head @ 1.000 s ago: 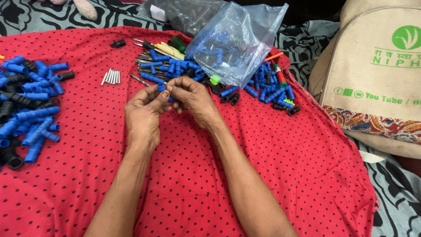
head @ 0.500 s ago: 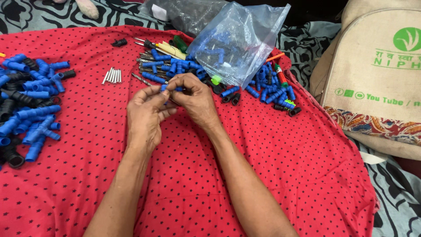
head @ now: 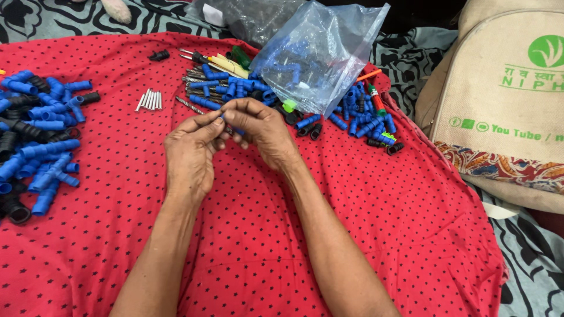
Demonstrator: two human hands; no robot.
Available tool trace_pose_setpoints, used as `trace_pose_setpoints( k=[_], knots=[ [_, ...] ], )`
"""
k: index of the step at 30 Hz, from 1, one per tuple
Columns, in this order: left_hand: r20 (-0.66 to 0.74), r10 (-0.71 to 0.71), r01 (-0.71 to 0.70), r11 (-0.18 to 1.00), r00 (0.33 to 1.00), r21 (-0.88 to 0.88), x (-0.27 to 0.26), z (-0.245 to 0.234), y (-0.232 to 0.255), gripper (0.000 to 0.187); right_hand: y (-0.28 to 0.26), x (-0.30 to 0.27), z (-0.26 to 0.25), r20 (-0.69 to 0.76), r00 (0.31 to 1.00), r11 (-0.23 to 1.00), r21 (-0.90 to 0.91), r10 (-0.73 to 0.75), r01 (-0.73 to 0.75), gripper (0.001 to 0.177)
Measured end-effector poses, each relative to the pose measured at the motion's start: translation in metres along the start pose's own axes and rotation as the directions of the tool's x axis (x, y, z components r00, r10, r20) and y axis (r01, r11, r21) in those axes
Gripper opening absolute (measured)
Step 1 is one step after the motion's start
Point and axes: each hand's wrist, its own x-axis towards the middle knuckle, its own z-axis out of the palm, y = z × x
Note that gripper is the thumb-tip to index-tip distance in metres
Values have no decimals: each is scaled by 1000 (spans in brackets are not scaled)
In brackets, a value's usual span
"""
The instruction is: The person assembles various blue and black plastic pipe connectors and components by hand on a red cloth surface, joining pieces together and arranging them into small groups.
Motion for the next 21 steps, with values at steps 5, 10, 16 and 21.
trace_pose_setpoints(
  k=[5,10,16,21],
  knots=[
    [-57,47,-49,998,997,-42,3,-1,-3,9,3,0,0,210,978,1000,-9,-20,22,24],
    [-87,66,-66,998,994,-6,4,0,-5,15,8,3,7,113,993,991,-125,-26,40,25],
    [-83,113,-106,991,990,82,4,-2,-4,13,4,0,9,16,997,938,-338,-71,72,21],
    [-89,101,-92,991,991,97,4,5,-15,17,15,6,8,25,986,977,-133,-166,168,14]
  ],
)
